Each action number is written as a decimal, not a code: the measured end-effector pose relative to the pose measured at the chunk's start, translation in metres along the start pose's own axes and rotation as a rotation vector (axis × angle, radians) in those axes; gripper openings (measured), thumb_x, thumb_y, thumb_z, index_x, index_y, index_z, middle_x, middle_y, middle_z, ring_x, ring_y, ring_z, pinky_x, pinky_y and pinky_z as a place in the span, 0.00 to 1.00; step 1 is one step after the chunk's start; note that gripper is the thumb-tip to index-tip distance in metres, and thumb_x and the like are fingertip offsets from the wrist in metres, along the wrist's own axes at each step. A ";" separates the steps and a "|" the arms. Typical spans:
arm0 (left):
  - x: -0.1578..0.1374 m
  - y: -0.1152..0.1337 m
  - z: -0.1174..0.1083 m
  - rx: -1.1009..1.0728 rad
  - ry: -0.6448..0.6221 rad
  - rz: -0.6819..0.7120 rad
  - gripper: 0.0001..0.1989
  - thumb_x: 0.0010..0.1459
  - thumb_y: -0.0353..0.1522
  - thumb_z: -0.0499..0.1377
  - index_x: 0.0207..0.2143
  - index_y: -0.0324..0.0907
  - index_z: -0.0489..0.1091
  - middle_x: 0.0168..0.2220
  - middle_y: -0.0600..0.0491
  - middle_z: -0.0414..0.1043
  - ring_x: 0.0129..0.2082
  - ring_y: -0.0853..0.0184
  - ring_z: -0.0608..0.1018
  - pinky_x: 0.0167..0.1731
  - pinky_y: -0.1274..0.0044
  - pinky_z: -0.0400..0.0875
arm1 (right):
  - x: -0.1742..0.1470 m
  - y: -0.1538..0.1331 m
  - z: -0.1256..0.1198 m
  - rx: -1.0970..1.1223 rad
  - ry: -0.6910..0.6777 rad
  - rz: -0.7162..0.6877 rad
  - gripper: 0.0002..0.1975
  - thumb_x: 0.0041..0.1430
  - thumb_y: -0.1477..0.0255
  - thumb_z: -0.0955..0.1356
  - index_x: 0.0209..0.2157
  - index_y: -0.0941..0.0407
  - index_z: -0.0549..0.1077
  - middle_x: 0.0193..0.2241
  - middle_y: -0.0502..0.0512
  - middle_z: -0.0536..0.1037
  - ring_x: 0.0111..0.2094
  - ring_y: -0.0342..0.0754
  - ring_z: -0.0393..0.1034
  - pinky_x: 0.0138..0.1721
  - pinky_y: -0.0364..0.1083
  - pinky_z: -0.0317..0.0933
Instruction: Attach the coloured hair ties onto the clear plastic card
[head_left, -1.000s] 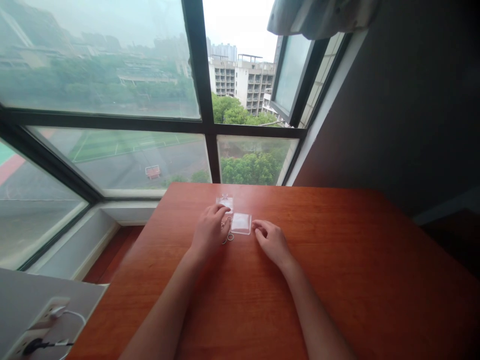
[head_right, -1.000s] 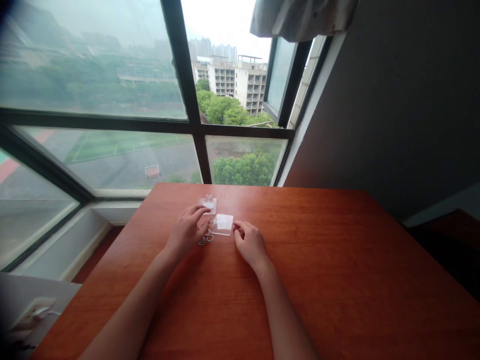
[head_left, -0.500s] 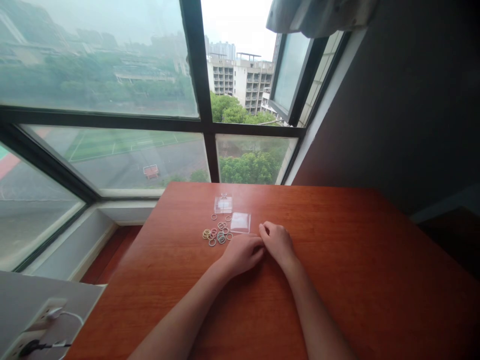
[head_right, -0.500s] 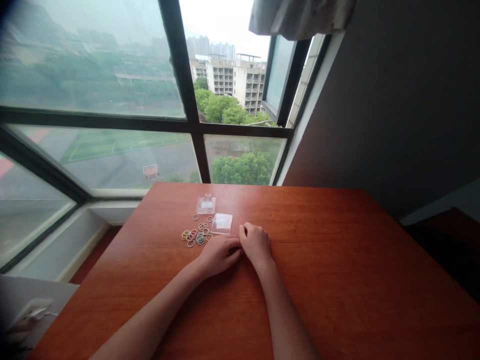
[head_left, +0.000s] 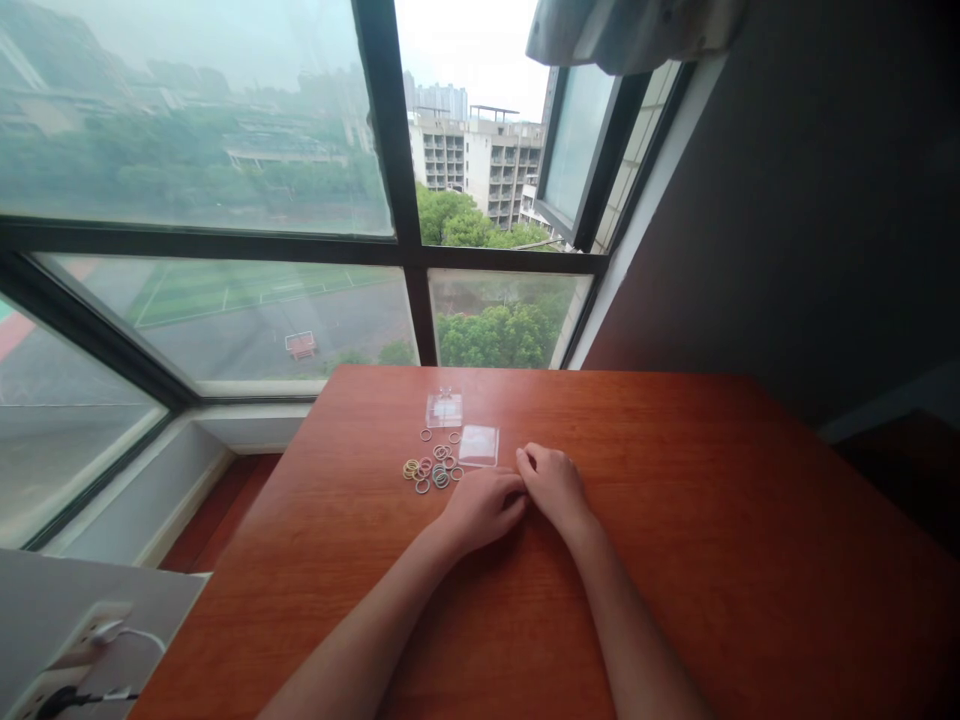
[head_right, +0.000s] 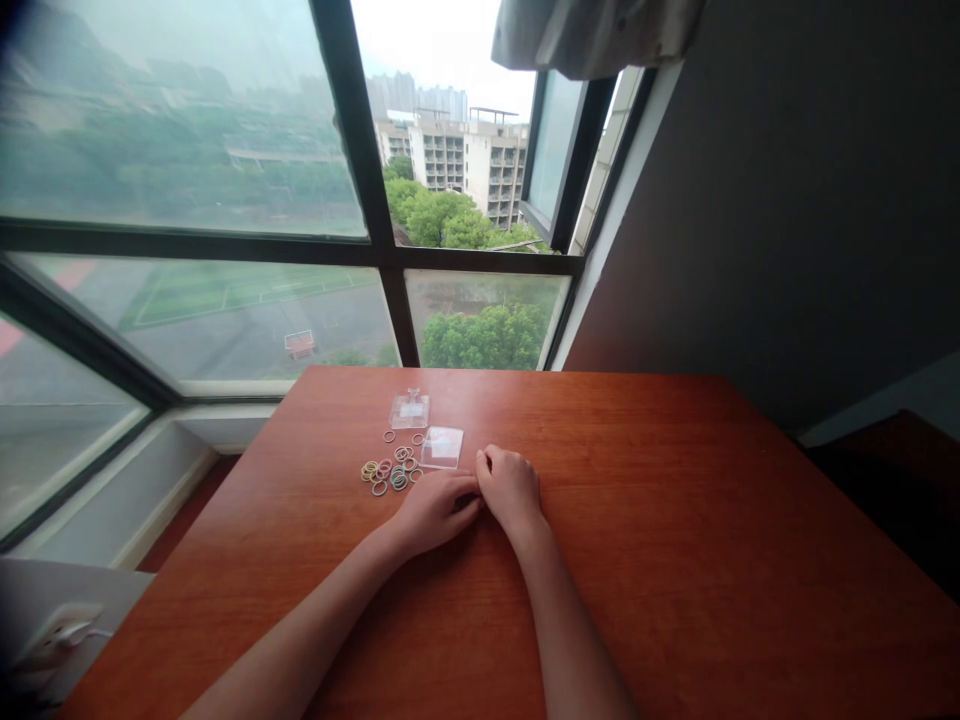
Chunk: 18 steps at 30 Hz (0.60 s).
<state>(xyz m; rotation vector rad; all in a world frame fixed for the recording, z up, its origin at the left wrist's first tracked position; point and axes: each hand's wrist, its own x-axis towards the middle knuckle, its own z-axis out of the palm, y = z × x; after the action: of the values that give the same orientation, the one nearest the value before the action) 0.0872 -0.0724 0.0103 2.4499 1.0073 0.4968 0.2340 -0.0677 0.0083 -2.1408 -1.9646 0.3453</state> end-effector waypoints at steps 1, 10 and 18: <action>0.000 0.000 0.000 -0.005 -0.003 -0.002 0.09 0.56 0.28 0.53 0.34 0.42 0.73 0.33 0.52 0.76 0.33 0.66 0.75 0.33 0.79 0.64 | 0.000 0.000 0.000 0.001 -0.002 0.001 0.18 0.66 0.64 0.58 0.30 0.54 0.74 0.30 0.55 0.79 0.30 0.45 0.69 0.27 0.44 0.43; 0.000 -0.002 0.002 -0.008 -0.001 0.018 0.09 0.56 0.28 0.53 0.35 0.42 0.73 0.34 0.52 0.76 0.34 0.66 0.76 0.33 0.79 0.64 | 0.001 0.001 0.002 -0.001 0.002 -0.001 0.18 0.66 0.64 0.58 0.30 0.54 0.74 0.30 0.55 0.79 0.30 0.46 0.69 0.27 0.44 0.43; 0.000 -0.001 0.001 -0.019 -0.002 0.007 0.10 0.57 0.28 0.53 0.35 0.42 0.73 0.34 0.52 0.77 0.34 0.65 0.76 0.34 0.79 0.64 | 0.000 0.000 0.001 0.004 -0.002 0.002 0.18 0.66 0.64 0.58 0.30 0.54 0.75 0.30 0.55 0.78 0.30 0.46 0.69 0.27 0.43 0.44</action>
<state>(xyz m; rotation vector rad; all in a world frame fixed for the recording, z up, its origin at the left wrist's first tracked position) 0.0868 -0.0723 0.0091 2.4377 0.9897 0.5035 0.2336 -0.0675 0.0077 -2.1409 -1.9612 0.3512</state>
